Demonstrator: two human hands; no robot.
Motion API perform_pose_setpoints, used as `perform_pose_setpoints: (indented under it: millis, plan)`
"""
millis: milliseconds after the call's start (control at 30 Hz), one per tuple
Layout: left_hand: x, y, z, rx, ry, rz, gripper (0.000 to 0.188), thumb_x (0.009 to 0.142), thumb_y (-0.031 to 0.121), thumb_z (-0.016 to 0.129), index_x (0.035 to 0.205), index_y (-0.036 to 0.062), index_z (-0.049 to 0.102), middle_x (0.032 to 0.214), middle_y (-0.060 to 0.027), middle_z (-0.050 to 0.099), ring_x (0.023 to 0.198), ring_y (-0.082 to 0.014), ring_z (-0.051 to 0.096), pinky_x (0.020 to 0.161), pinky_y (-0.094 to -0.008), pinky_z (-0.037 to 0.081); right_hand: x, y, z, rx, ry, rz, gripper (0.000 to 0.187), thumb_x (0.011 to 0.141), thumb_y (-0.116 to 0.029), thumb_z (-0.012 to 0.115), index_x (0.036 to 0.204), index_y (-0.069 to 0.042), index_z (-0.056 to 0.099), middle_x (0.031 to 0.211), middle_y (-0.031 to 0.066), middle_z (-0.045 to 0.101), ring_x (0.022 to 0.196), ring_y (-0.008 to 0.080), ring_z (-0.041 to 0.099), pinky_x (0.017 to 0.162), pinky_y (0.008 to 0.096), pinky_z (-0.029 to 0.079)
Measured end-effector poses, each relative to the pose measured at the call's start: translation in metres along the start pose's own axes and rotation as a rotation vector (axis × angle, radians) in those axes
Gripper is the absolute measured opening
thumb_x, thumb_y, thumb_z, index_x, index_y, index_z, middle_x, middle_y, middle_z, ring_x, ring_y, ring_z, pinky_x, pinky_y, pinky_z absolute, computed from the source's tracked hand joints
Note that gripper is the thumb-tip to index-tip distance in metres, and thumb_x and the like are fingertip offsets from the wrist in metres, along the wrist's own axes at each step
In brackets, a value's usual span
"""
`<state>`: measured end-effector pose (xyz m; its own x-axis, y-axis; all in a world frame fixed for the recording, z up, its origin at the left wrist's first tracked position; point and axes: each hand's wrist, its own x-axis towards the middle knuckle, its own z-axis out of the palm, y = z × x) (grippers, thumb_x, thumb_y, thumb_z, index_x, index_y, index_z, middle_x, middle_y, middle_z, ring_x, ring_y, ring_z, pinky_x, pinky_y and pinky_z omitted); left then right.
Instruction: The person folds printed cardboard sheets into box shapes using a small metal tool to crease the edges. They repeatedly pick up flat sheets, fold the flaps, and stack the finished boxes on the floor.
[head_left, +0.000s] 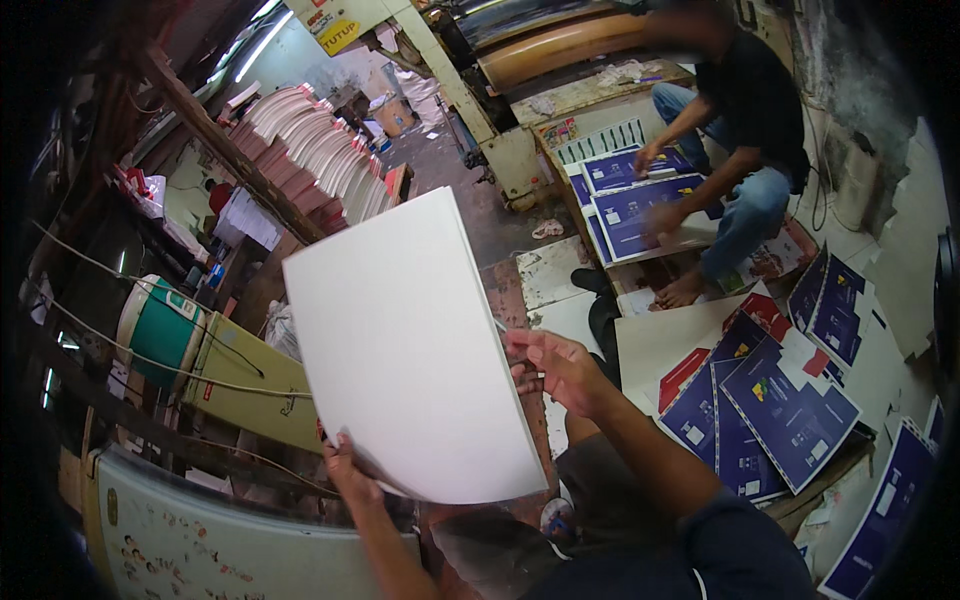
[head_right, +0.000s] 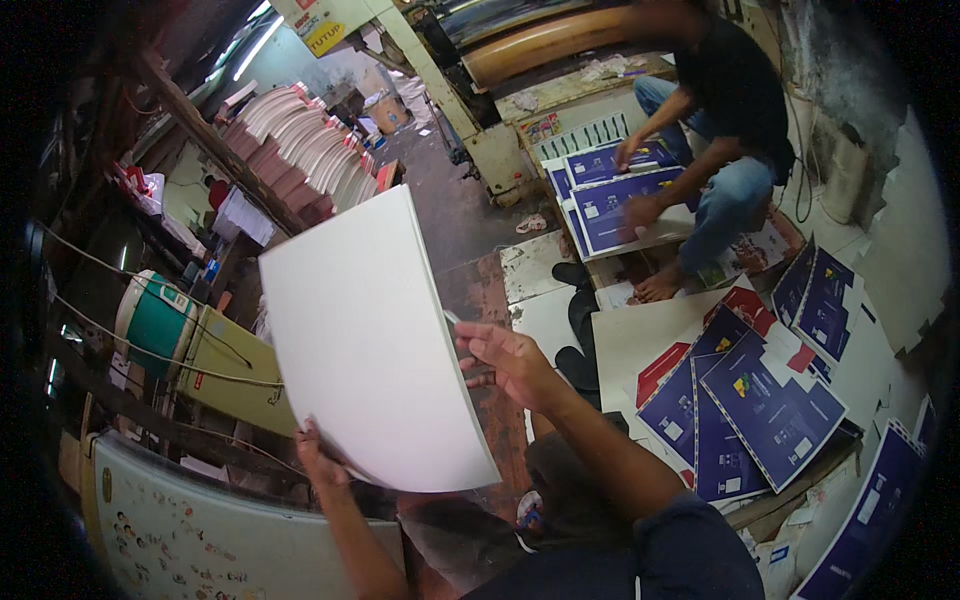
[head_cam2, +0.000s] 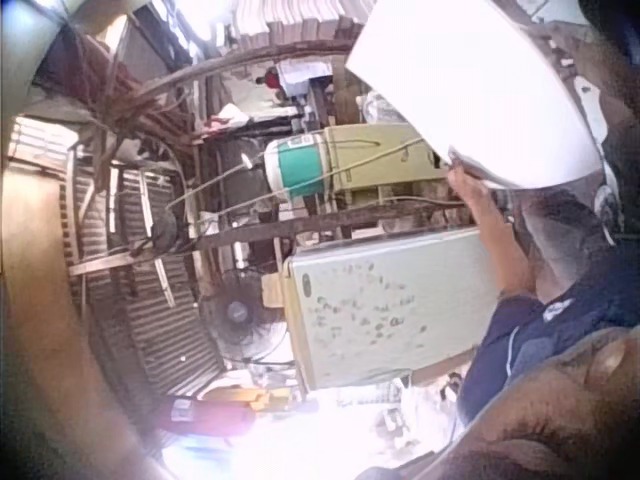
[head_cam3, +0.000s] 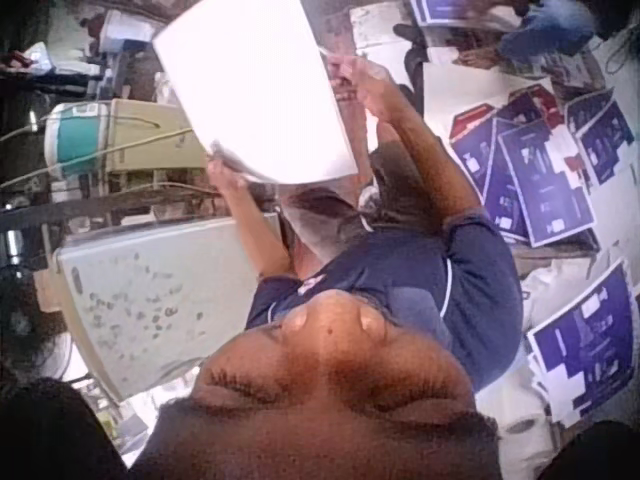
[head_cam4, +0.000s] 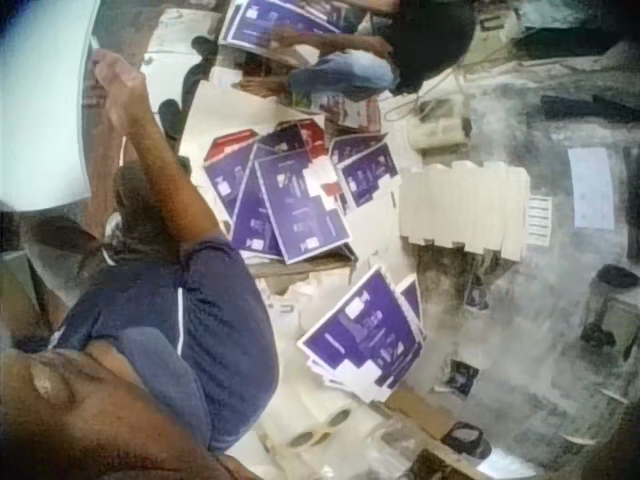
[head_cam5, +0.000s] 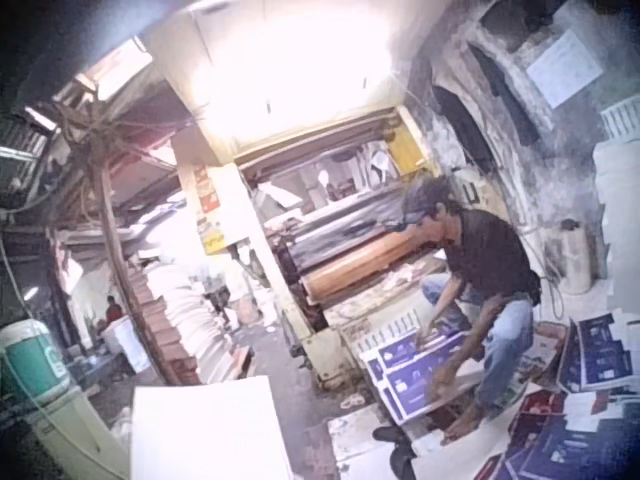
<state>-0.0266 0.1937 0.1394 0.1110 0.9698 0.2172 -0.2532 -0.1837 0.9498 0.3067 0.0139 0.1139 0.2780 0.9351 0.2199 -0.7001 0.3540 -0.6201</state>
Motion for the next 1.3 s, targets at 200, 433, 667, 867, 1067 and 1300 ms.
perform_pose_setpoints:
  millis: [200,433,667,867,1067,1300]
  plan:
    - [-0.048,-0.063,0.022,-0.440,-0.021,-0.407,0.041,0.096,0.039,0.055,0.123,0.0081,0.056,0.117,-0.0067,0.063,0.110,-0.0264,0.059,0.096,-0.0424,0.048,-0.022,-0.013,0.050,-0.203,0.138,0.022,0.048,0.092,-0.010,0.067,0.135,0.001,0.048,0.118,0.0093,0.061,0.100,0.0150,0.063,0.086,0.0303,0.054]
    - [-0.107,-0.120,0.082,-0.708,-0.208,-0.639,0.062,0.094,0.056,0.050,0.131,0.0067,0.055,0.125,-0.0104,0.061,0.116,-0.0294,0.057,0.100,-0.0441,0.046,-0.058,-0.016,0.075,-0.130,0.108,-0.007,0.044,0.094,-0.013,0.064,0.133,0.003,0.051,0.116,0.0108,0.064,0.103,0.0168,0.064,0.090,0.0313,0.053]
    - [-0.143,-0.084,0.098,-0.643,-0.312,-0.633,0.068,0.096,0.057,0.045,0.141,0.0054,0.047,0.137,-0.0133,0.055,0.122,-0.0301,0.054,0.106,-0.0432,0.043,-0.083,-0.031,0.100,-0.686,0.241,-0.166,0.026,0.096,-0.017,0.058,0.110,0.004,0.065,0.097,0.0032,0.066,0.086,0.0075,0.058,0.077,0.0225,0.046]
    - [-0.162,-0.069,0.074,-0.605,-0.385,-0.661,0.069,0.094,0.056,0.050,0.140,0.0048,0.048,0.136,-0.0134,0.055,0.121,-0.0291,0.055,0.104,-0.0426,0.044,-0.106,-0.078,0.082,-0.888,0.316,-0.269,0.023,0.090,-0.012,0.059,0.106,0.004,0.066,0.100,0.0035,0.062,0.092,0.0110,0.055,0.084,0.0252,0.043]
    - [-0.153,-0.054,0.049,-0.755,-0.486,-0.669,0.070,0.092,0.055,0.055,0.139,0.0042,0.048,0.136,-0.0136,0.056,0.120,-0.0281,0.056,0.103,-0.0419,0.045,-0.117,-0.160,0.014,-1.066,0.295,-0.215,0.046,0.091,-0.027,0.056,0.122,0.007,0.059,0.112,0.0099,0.063,0.100,0.0163,0.057,0.090,0.0278,0.043]
    - [-0.106,-0.062,-0.081,-1.452,-0.643,-0.524,0.071,0.090,0.054,0.060,0.139,0.0036,0.049,0.135,-0.0138,0.056,0.119,-0.0270,0.057,0.102,-0.0412,0.046,-0.134,-0.162,-0.037,-1.057,0.354,-0.056,0.053,0.093,-0.035,0.049,0.127,0.006,0.052,0.117,0.0140,0.060,0.107,0.0211,0.059,0.095,0.0317,0.045]
